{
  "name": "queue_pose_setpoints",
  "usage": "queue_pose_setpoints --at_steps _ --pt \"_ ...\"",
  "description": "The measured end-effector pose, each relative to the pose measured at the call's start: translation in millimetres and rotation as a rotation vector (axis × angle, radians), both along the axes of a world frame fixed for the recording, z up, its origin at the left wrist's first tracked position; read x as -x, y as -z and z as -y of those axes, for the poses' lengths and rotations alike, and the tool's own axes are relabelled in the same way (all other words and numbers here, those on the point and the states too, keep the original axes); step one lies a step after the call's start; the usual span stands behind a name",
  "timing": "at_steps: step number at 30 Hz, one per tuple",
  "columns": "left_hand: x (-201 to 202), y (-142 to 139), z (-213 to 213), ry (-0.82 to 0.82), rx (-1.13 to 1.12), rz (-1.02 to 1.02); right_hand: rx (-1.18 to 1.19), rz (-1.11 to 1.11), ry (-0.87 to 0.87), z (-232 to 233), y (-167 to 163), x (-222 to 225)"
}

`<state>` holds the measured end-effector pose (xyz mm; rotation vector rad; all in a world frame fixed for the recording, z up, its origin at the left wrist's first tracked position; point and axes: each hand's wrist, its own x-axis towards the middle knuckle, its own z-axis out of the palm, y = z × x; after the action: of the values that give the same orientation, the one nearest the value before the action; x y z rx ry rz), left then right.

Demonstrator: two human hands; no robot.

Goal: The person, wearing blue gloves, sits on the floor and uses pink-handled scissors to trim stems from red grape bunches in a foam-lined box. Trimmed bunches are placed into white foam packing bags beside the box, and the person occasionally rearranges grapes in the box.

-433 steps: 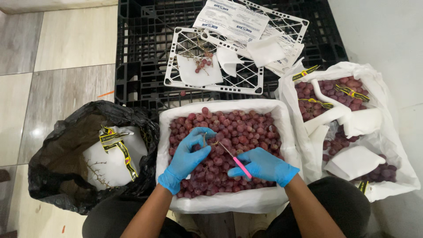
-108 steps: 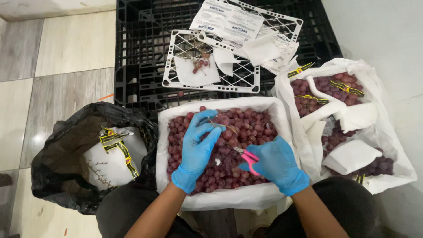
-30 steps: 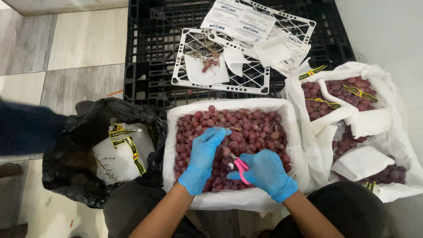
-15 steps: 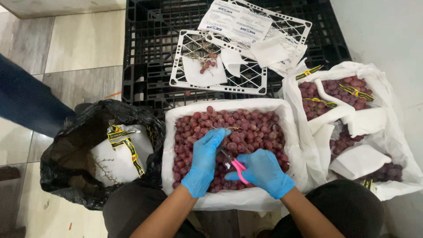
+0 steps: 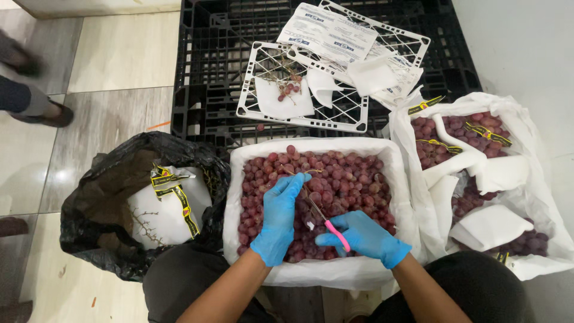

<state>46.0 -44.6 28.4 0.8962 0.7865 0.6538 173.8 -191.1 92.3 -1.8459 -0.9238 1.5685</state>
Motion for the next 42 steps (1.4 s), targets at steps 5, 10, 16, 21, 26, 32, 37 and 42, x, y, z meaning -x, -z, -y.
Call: queue_pose_setpoints --at_steps 5,10,16,21,26,32,37,42 --pt "0 2 4 0.021 -0.075 -0.07 -0.07 -0.084 0.067 -1 11 0" --pt "0 0 3 0.035 -0.031 -0.055 -0.106 -0.049 0.151 0 21 3" --pt "-1 -7 -1 0.038 0.11 -0.094 -0.165 0.498 -0.02 0 7 3" --pt "2 -5 -1 0.036 0.147 -0.081 -0.107 0.787 -0.133 2 -10 6" --pt "2 -1 -1 0.044 0.132 -0.087 -0.176 0.878 -0.104 1 -9 11" --pt "1 2 0 0.055 0.123 -0.073 -0.21 0.911 -0.073 4 5 12" --pt "-1 7 -1 0.074 0.106 -0.053 -0.232 0.911 -0.05 5 14 11" --pt "1 11 3 0.154 -0.199 0.001 -0.169 0.893 -0.025 1 15 8"
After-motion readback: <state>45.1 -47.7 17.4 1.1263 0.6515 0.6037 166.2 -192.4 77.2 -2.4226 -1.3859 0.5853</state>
